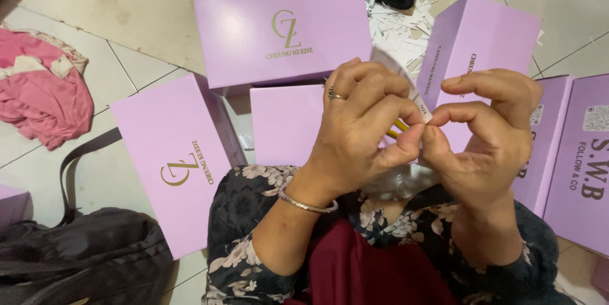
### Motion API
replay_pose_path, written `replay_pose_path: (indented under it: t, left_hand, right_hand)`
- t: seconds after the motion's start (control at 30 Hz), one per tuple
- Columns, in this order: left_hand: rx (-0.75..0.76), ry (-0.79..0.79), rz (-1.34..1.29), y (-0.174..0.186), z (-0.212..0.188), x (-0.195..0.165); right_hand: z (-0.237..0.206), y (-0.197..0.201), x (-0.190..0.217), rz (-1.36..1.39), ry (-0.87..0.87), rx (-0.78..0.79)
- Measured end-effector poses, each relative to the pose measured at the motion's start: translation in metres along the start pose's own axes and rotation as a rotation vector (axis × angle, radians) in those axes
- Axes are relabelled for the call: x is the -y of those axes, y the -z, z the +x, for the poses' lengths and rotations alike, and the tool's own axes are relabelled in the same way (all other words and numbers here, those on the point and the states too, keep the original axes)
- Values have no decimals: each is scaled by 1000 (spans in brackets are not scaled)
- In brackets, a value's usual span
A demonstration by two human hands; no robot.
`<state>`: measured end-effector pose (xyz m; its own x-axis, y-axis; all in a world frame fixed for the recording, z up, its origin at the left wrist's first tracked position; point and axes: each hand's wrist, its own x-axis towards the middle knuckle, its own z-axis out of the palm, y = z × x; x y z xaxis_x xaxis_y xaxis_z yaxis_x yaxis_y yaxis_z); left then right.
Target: The person cuts small printed labels from a roll using scissors, peels the backing, and applies one label to the side of a purple box. The person handles the label roll, scissors, and box during the process.
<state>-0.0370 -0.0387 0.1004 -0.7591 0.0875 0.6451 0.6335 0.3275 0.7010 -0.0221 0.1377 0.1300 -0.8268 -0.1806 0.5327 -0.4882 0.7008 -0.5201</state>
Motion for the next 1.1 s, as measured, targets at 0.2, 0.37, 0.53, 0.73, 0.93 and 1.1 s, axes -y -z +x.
replay_pose_path:
  t: [0.2,0.37,0.53,0.73,0.93,1.1]
  left_hand:
    - [3,-108,70,0,0,0]
    - [12,-87,0,-3,-1,-1]
    - [31,1,-124,-7,-4,-3]
    - [98,193,-340,-9,-8,-4]
    - [168,515,-697,-12,-11,-6]
    - [153,561,-865,-14,-10,-5]
  right_hand:
    - [-4,-4,-9,-18,77,-16]
    - [-9,-6,-8,147,-3,-31]
    - [-8,-9,-9,330,-45,-28]
    - [-12,-8,-13,522,-180,26]
    - [-19,-8,-22,792,-308,92]
    - [-19,-6,-29,877,-390,121]
